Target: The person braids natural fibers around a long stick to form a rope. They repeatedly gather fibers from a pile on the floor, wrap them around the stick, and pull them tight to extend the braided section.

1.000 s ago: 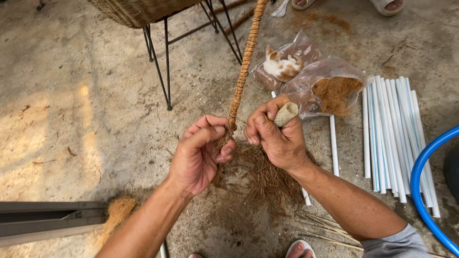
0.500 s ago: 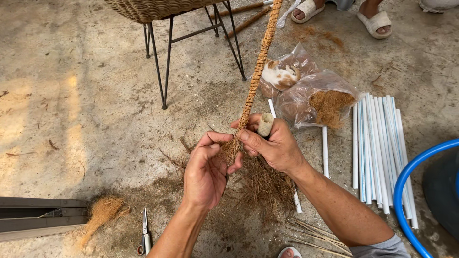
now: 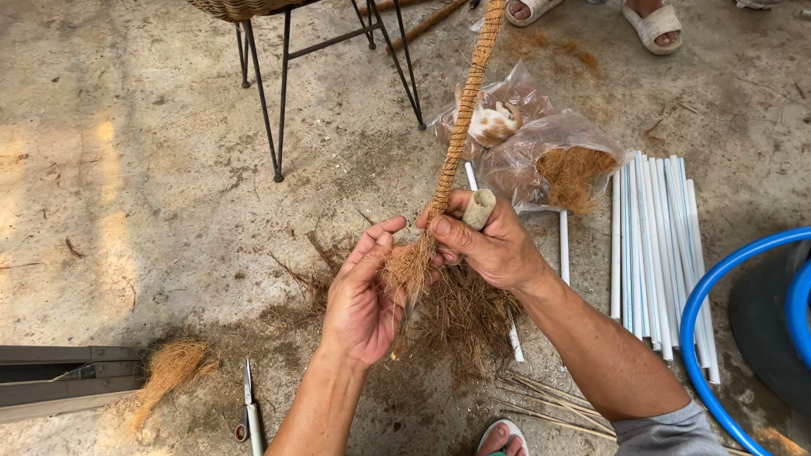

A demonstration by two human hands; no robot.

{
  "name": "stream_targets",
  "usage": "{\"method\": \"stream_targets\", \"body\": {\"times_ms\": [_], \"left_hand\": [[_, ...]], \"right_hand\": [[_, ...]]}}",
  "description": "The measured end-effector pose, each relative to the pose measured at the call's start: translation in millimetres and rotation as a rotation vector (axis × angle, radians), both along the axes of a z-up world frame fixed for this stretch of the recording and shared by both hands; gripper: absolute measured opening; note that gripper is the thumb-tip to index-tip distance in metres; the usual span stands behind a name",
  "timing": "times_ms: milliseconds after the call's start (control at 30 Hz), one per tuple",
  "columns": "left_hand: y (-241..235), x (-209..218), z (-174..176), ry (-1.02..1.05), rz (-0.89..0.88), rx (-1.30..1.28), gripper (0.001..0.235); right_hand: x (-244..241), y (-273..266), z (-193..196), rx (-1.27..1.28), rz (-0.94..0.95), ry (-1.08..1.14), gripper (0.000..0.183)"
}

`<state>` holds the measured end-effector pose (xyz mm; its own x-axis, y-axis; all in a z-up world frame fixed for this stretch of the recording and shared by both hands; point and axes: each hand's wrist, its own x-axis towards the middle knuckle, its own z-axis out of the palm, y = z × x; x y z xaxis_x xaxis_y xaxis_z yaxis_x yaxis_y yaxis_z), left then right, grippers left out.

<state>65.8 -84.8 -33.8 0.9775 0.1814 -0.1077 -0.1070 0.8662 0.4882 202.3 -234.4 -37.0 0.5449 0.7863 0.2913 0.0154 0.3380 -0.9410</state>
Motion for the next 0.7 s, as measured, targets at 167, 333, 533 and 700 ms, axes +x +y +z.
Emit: {"method": "stream_targets", "body": {"times_ms": [167,333,533,700], "left_hand": [[-5,4,-14,-0.044,-0.074,0.041,0.034],[-15,3,-28,-0.097,-0.091,-0.004,0.036],[-24,7,-29,-0.115,-0.038,0.037,0.019],[-26,7,-25,-0.029,0.011,0.278,0.014]], "right_hand": [[-1,-6,-2,-0.081,-0.027,-0.085,0.023],[0,-11,2,-0.133,-0.092,-0.214,0.023],[-3,-18,12,-0.134,-0.074,-0.180,0.024],[1,-25,11,-0.159,-0.082,-0.223,0.026]]}}
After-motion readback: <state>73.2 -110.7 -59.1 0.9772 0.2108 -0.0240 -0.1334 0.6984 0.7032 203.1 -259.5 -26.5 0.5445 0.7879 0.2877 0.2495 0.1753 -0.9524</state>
